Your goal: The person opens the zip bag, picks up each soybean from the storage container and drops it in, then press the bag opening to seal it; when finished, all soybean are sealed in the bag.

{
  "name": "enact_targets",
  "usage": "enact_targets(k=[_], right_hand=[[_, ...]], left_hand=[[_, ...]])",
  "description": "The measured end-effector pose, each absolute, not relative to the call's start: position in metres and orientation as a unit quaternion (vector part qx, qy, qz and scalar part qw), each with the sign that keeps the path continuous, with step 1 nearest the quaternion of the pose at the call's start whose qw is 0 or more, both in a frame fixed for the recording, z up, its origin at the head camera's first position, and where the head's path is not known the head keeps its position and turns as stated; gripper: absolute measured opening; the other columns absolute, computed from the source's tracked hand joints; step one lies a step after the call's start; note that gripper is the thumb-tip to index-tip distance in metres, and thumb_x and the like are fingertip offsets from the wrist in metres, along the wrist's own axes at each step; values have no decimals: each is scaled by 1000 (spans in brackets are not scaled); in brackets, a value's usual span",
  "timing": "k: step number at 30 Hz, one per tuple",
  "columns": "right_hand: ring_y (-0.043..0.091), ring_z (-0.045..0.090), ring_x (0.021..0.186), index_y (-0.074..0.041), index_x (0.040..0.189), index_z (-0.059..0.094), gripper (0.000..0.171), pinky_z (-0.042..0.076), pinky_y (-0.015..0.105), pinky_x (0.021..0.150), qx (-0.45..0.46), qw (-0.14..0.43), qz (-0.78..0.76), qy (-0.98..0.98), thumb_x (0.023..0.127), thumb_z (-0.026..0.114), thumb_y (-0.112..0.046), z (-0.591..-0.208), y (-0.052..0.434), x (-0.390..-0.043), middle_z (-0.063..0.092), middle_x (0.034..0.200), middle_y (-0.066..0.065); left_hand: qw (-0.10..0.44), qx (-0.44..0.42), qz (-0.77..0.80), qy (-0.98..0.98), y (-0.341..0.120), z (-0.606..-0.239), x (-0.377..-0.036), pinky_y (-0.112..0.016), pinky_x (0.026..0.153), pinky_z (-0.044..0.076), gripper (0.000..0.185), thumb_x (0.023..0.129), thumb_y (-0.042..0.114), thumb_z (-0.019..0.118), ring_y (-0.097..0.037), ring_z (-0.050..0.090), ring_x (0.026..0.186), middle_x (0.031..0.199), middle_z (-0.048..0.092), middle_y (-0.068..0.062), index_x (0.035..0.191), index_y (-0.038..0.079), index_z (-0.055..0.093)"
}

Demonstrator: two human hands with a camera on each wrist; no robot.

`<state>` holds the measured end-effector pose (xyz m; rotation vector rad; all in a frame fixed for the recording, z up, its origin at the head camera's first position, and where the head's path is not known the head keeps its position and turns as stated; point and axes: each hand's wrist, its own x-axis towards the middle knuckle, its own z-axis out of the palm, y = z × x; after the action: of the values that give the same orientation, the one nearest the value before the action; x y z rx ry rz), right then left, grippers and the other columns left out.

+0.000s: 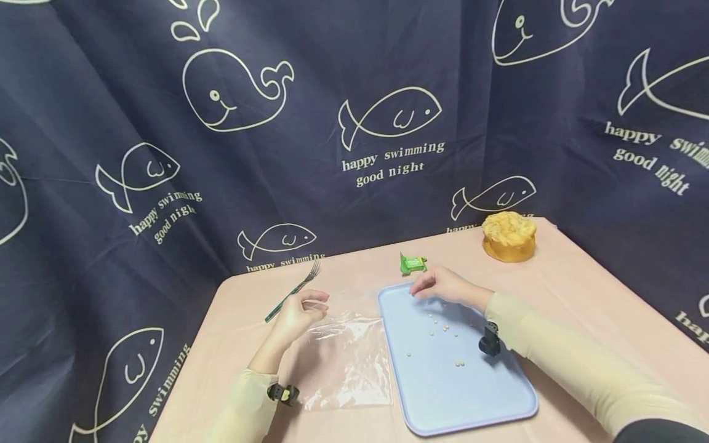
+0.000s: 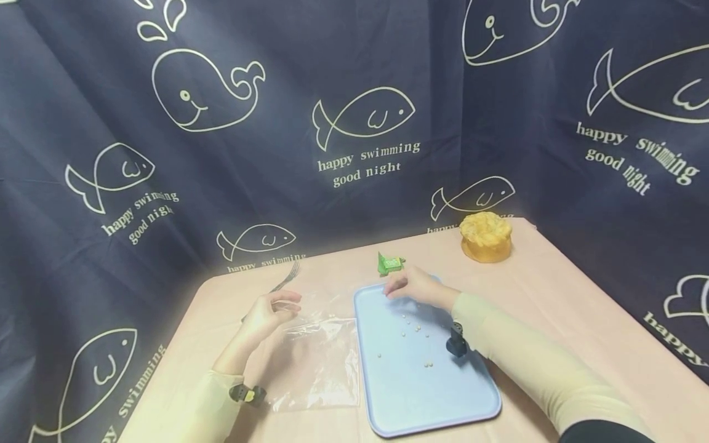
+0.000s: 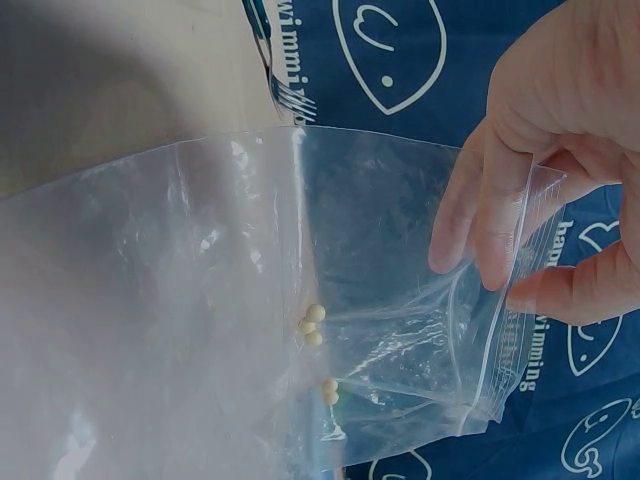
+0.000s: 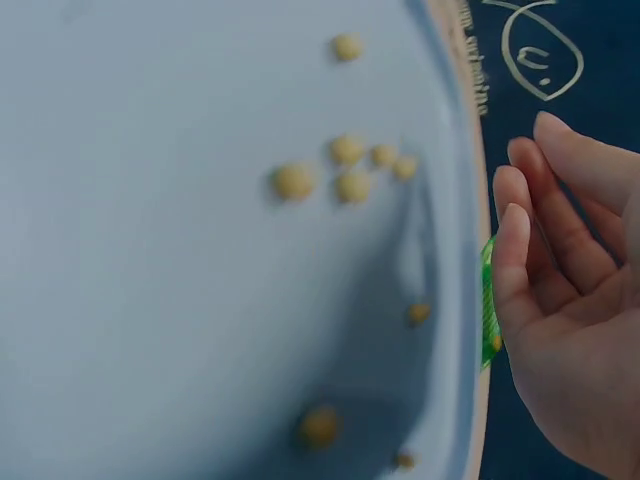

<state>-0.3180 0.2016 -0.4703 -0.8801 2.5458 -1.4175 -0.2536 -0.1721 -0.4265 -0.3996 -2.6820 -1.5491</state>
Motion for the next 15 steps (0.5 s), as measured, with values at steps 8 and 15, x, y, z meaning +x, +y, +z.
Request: enact_targets(k=[8,15], right_hand=[[14,71,86,-2,94,79,10,57,25,81,-341,100,-412,839,84,80,-3,-480,220,-313,77,90,6],[14,70,83,-2,93,79,13,58,27,79,-346,124,-411,834,81,80,2,-484,224,-310,77,89,3]], left_hand=[[14,-134,-504,-853,-173,-425,-255,-38,81,61,34,79,-5,68,-27,74,90,104,74,-13,113,0,72],[8,-132,-502,-854,-175,-428,-254,-38,81,61,36,80,-6,68,-26,73,90,104,74,-11,115,-5,70]])
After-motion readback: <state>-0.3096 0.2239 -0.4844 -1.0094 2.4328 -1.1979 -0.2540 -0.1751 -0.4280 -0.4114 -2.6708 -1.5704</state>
